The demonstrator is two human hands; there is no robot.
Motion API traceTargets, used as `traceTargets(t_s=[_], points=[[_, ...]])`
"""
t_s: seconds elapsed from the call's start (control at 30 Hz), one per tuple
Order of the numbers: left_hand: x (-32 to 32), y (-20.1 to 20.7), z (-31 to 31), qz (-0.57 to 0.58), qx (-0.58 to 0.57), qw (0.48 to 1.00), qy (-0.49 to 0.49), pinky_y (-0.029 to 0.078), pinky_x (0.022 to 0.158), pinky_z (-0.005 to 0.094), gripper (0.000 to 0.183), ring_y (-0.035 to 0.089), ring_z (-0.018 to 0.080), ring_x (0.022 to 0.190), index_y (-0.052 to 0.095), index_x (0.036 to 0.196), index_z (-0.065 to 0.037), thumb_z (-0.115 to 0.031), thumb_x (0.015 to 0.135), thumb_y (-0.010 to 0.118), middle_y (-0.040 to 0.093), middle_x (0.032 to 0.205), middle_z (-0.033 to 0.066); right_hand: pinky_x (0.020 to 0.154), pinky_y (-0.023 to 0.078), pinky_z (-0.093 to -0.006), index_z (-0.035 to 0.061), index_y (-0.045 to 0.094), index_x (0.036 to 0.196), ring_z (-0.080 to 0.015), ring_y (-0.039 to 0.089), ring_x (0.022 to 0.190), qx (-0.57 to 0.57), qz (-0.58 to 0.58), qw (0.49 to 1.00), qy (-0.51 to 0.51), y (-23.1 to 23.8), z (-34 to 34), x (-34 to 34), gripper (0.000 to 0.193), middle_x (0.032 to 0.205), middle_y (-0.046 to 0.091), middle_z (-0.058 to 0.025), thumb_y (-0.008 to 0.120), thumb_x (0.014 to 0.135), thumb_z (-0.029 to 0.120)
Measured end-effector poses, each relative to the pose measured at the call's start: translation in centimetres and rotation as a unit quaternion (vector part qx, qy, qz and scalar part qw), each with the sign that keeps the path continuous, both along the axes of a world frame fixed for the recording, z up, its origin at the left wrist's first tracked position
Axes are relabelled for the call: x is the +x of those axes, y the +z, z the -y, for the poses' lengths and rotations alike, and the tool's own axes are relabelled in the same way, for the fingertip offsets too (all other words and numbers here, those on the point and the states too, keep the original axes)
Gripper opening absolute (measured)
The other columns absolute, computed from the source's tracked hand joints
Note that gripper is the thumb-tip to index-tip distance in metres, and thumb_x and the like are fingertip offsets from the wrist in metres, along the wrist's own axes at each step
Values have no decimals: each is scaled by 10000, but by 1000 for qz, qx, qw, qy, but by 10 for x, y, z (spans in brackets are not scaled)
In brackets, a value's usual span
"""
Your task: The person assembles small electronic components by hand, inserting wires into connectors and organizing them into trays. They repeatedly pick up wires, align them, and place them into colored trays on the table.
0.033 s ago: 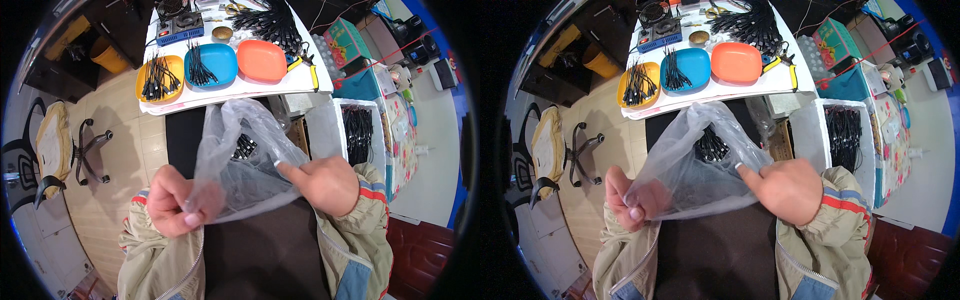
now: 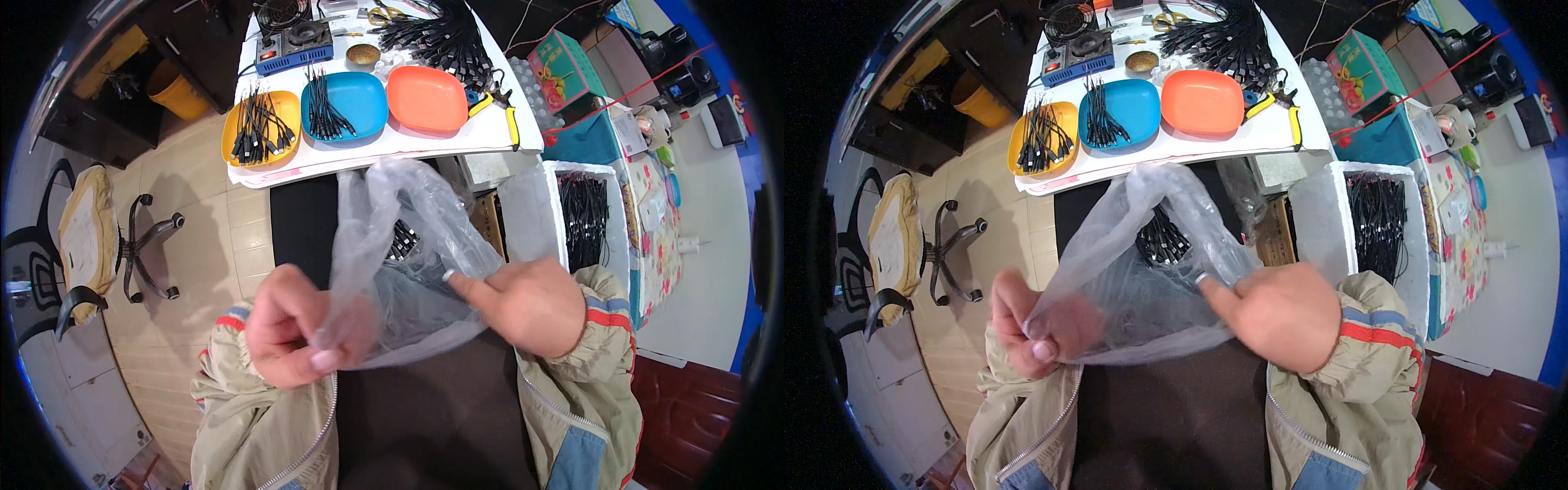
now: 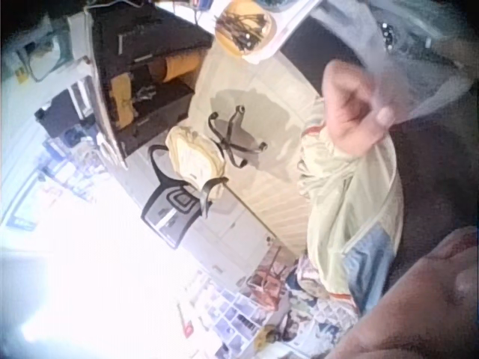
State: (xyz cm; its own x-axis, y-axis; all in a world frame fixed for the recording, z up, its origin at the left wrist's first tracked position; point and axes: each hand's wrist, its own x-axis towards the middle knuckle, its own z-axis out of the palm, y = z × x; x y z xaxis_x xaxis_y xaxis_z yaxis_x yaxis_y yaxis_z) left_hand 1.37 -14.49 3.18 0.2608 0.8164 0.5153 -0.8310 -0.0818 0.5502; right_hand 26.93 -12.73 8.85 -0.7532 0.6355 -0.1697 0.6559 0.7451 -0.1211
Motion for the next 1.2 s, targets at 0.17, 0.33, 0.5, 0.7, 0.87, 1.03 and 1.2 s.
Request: traceTargets(t_s=[0.17,0.33,0.5,0.7,0.87,1.03,1.2], points=[[56,19,-6,-105,188,962,-167,422,665,374,101,532,269,740,441,947,-1,-18,899,528,500,808,105,718,500,-417,48,593,1085,-304,607,854,-117,-42,990,-67,-63,-24,-36,349,901,598,-148,649,786,219],[99,27,9,-186,236,914,-273,416,685,384,91,528,300,768,434,966,-15,-87,933,479,499,855,125,911,447,-475,-64,513,1219,-373,569,1064,-188,-71,970,-138,-147,-69,-55,677,1094,583,-279,686,793,434],[123,13,10,-153,216,911,-315,391,671,382,114,491,296,727,379,1004,-21,-78,935,449,465,824,117,938,408,-486,-108,614,992,-425,532,1041,-112,-76,979,-150,-176,-71,-86,671,1059,577,-289,691,747,512],[127,10,6,-156,216,909,-321,365,626,362,119,449,256,674,363,997,-36,-95,944,451,420,751,105,927,385,-462,-107,641,913,-421,530,962,-56,62,993,-84,-176,-78,-110,644,1047,580,-279,671,751,516],[132,9,15,-135,240,911,-306,366,616,374,122,467,264,672,351,999,-36,-82,936,445,429,749,112,945,391,-454,-73,593,1091,-363,535,1025,-74,41,979,-185,-192,-71,-112,638,1079,591,-222,655,785,483],[139,12,31,-170,265,899,-304,372,614,395,121,491,302,671,342,978,-38,-58,918,445,450,759,122,943,407,-423,-47,530,1165,-309,528,1057,-84,-35,979,-181,-202,-62,-104,632,1102,584,-185,701,761,409],[120,19,38,-201,302,898,-250,404,691,379,242,519,322,786,383,1121,-23,-85,912,490,490,861,142,942,422,-392,-20,466,1239,-254,522,1088,-256,-363,885,-143,-167,-62,-86,675,1126,578,-148,747,737,334]])
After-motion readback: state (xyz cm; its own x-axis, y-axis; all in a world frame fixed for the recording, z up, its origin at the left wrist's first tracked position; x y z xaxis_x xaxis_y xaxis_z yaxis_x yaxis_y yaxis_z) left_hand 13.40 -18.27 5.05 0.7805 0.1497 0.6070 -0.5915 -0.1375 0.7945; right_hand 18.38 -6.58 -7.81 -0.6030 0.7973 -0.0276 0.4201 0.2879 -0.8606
